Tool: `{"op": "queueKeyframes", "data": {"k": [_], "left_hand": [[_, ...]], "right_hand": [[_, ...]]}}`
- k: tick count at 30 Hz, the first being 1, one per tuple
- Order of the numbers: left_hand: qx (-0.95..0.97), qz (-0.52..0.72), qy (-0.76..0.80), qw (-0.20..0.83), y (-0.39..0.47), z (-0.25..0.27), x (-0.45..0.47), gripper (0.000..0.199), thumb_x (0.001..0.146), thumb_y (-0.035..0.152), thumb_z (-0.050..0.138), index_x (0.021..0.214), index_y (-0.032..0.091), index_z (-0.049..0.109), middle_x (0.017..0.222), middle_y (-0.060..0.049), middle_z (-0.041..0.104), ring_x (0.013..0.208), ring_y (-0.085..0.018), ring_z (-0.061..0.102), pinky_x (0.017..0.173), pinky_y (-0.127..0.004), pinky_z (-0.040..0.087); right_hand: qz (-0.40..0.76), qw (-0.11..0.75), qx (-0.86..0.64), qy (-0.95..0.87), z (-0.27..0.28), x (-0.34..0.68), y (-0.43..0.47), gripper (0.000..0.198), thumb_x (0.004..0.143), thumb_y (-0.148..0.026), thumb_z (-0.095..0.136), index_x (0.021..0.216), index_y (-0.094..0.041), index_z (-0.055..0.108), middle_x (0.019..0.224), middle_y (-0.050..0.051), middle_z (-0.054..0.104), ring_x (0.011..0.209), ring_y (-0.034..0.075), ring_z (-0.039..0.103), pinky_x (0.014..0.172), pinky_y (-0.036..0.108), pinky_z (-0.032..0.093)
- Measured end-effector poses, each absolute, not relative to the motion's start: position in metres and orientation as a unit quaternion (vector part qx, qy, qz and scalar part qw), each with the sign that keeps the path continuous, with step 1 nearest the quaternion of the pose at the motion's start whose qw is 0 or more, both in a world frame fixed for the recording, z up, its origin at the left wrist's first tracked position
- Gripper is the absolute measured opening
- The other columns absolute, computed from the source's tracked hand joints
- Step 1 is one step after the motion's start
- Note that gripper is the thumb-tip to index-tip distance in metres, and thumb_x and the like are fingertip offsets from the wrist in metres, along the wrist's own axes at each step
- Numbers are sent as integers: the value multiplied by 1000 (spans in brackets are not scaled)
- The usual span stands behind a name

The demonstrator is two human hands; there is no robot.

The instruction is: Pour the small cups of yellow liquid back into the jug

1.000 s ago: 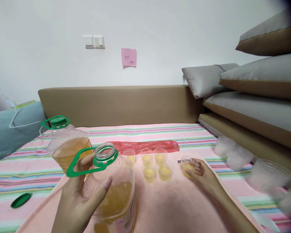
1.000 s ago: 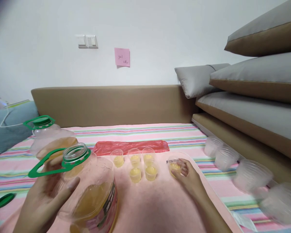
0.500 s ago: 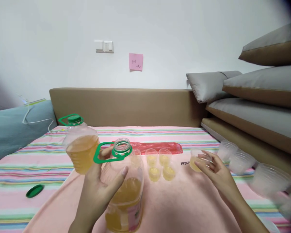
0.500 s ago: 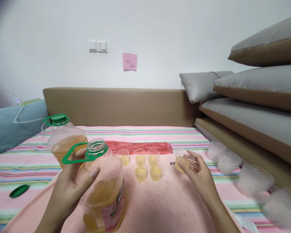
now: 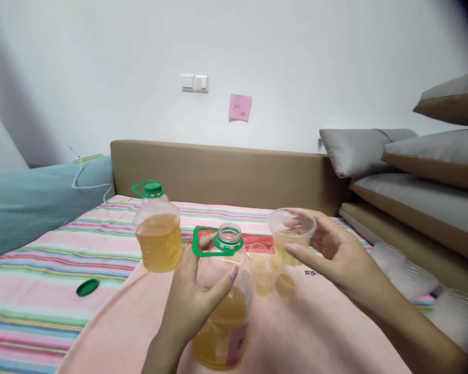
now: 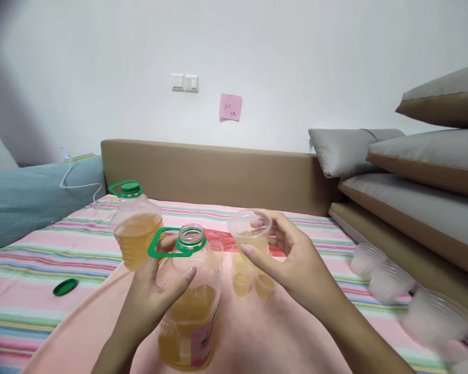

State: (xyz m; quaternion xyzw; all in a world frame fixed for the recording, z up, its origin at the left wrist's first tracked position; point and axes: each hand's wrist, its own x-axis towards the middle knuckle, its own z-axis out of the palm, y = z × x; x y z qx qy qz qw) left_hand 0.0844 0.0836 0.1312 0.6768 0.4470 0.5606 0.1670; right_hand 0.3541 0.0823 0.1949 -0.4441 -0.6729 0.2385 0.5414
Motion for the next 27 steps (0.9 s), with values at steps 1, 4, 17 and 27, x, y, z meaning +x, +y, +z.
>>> {"op": "queueKeyframes", "data": {"k": [1, 4, 17, 27], "left_hand": [[679, 561, 444, 164, 83, 132, 85, 45, 97, 46, 76, 137, 29, 65, 141, -7, 73, 139, -32, 65, 117, -47, 52], [681, 566, 436, 161, 83, 134, 86, 46, 97, 46, 77, 138, 29, 65, 143, -7, 72, 142, -33, 63, 117, -47, 51], [686, 558, 429, 186, 82, 135, 85, 49, 96, 45, 78, 141, 31, 64, 144, -5, 73, 137, -33, 67, 113, -49, 54], [682, 558, 428, 200, 83, 134, 85, 48, 96, 45, 77, 141, 33, 63, 145, -2, 73, 137, -30, 66, 114, -48, 53]], "right_hand": [[238, 531, -438, -685, 199, 349, 84, 60, 86, -59, 87, 136, -30, 71, 134, 9, 77, 123, 33, 75, 100, 47, 68], [236, 513, -421, -710, 209, 340, 90, 56, 88, -50, 88, 137, -30, 71, 138, 7, 75, 129, 32, 73, 106, 48, 65], [119, 461, -422, -772, 233, 319, 98, 48, 88, -46, 85, 132, -31, 74, 126, 3, 79, 113, 29, 75, 102, 49, 63], [28, 422, -408, -809, 247, 321, 100, 56, 83, -31, 78, 139, -29, 73, 120, 3, 76, 109, 26, 73, 97, 43, 60]]}}
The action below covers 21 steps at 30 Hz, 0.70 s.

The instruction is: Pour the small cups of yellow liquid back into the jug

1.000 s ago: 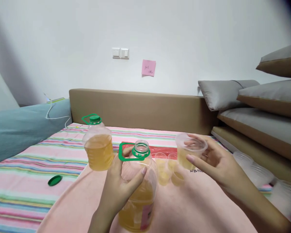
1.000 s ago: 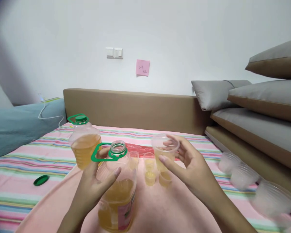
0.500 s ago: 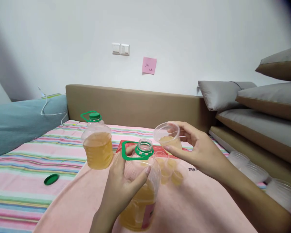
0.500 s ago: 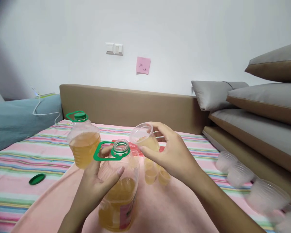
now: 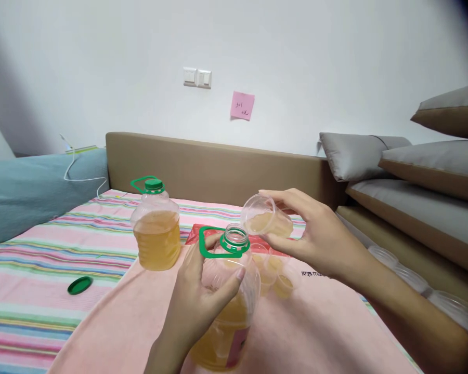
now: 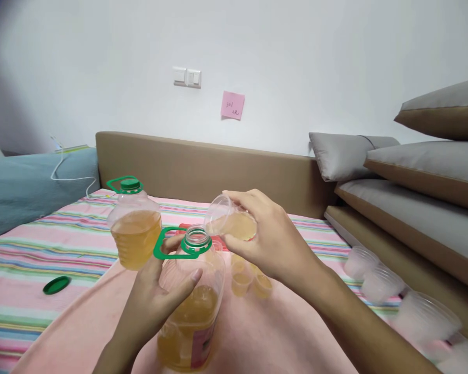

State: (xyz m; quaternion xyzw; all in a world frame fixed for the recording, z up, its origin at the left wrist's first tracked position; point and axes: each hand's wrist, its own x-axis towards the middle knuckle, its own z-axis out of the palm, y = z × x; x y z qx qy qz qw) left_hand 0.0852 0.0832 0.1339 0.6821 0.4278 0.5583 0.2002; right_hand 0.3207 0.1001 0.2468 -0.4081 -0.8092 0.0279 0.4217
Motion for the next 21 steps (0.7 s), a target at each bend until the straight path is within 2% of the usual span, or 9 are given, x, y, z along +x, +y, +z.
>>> {"op": "queueKeyframes", "data": {"k": [9, 21], "left_hand": [[680, 561, 435, 182, 86, 130, 83, 49, 96, 48, 77, 142, 36, 63, 144, -1, 72, 137, -31, 66, 116, -48, 50], [686, 567, 423, 171, 87, 129, 83, 47, 98, 47, 76, 141, 35, 63, 142, -1, 73, 135, -30, 67, 114, -48, 52]], "right_hand": [[19, 383, -422, -822, 259, 314, 92, 61, 84, -22, 74, 146, -21, 70, 126, 6, 73, 113, 24, 72, 97, 42, 58], [-38, 314, -438, -842, 272, 308, 89, 68, 83, -11, 75, 150, -21, 67, 123, 5, 70, 103, 22, 72, 88, 39, 57]]}}
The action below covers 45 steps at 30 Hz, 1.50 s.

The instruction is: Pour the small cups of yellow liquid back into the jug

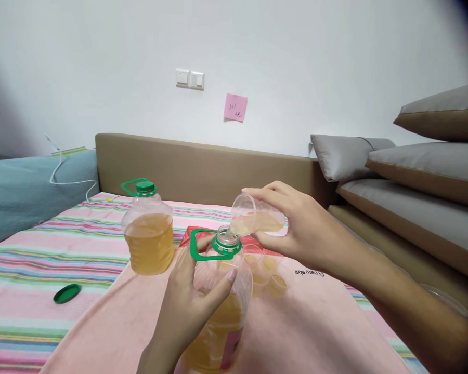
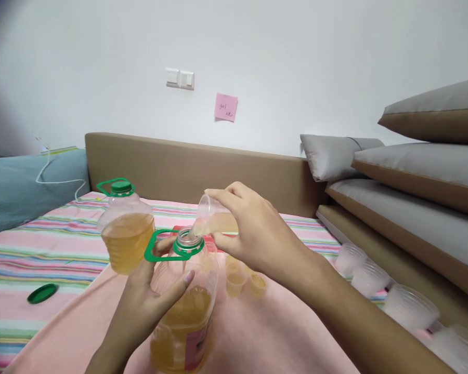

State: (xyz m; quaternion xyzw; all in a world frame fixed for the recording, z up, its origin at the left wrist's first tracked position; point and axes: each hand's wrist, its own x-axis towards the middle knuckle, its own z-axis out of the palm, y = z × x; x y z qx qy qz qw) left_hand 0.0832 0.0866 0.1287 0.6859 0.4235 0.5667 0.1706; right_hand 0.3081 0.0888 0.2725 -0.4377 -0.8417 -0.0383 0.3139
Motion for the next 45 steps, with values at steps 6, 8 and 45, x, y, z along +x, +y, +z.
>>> {"op": "queueKeyframes", "data": {"k": [6, 8, 45], "left_hand": [[693, 568, 412, 163, 87, 131, 83, 44, 99, 44, 76, 140, 36, 62, 142, 0, 72, 136, -28, 66, 115, -45, 52], [692, 569, 414, 164, 87, 131, 84, 44, 98, 44, 77, 139, 35, 63, 142, -2, 71, 138, -29, 64, 116, -47, 51], [700, 553, 422, 159, 87, 130, 81, 47, 99, 45, 76, 142, 33, 62, 144, -4, 72, 136, -32, 67, 115, -50, 53]], "right_hand": [[-55, 289, -436, -851, 278, 305, 86, 69, 85, -7, 77, 152, -22, 66, 124, 5, 67, 106, 22, 68, 88, 39, 56], [-53, 277, -436, -855, 281, 304, 86, 66, 88, -10, 78, 152, -21, 66, 126, 6, 67, 107, 23, 67, 89, 41, 56], [-138, 237, -383, -882, 292, 292, 80, 51, 94, -5, 69, 142, -20, 70, 124, 11, 68, 108, 26, 64, 92, 44, 56]]}}
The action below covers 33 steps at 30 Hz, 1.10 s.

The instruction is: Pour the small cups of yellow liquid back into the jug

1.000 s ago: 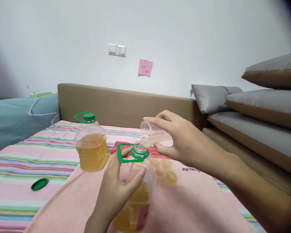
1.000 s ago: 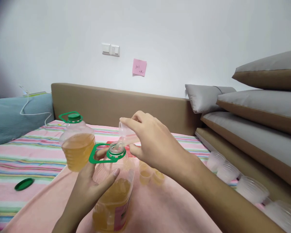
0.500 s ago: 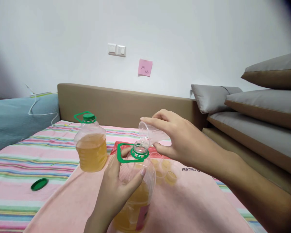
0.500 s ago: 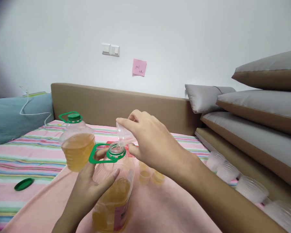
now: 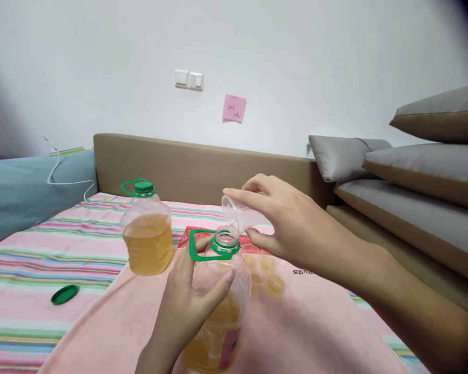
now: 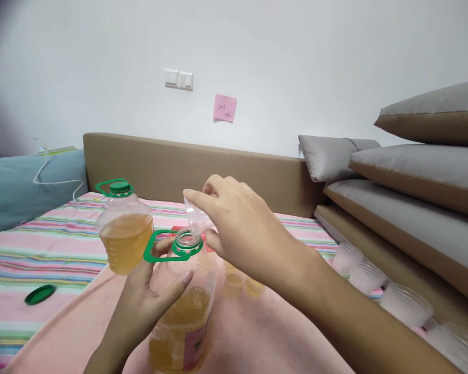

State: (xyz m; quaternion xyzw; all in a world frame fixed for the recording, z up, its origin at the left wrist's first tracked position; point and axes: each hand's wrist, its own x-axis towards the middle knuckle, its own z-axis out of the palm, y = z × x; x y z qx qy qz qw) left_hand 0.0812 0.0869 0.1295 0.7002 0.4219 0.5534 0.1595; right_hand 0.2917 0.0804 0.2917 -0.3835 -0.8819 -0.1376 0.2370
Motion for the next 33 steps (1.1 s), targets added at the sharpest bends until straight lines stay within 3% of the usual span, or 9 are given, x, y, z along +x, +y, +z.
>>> {"op": "queueKeyframes", "data": {"k": [8, 22, 28, 33], "left_hand": [[702, 554, 420, 151, 87, 130, 81, 47, 100, 47, 76, 142, 32, 62, 145, -7, 70, 141, -34, 63, 115, -51, 52], [702, 556, 421, 143, 87, 131, 82, 47, 98, 48, 78, 140, 35, 62, 144, -4, 72, 138, -32, 66, 111, -50, 53], [703, 555, 418, 152, 89, 132, 82, 45, 99, 48, 77, 140, 36, 62, 142, -3, 72, 135, -31, 66, 112, -50, 51], [695, 563, 418, 159, 87, 132, 83, 46, 98, 48, 77, 139, 33, 63, 145, -5, 71, 138, -33, 64, 114, -51, 49]], "right_hand": [[-200, 201, -373, -884, 297, 282, 79, 50, 91, 0, 67, 136, -20, 72, 123, 12, 69, 105, 27, 63, 88, 42, 53], [-234, 147, -378, -883, 304, 275, 74, 66, 87, 9, 58, 146, -17, 69, 129, 13, 69, 108, 28, 62, 92, 45, 53], [-253, 148, -364, -884, 304, 276, 75, 58, 88, 8, 54, 138, -17, 70, 127, 11, 72, 107, 27, 62, 92, 44, 49], [-210, 175, -368, -889, 304, 280, 75, 57, 87, 10, 54, 134, -20, 67, 132, 8, 75, 116, 26, 65, 101, 44, 45]]}}
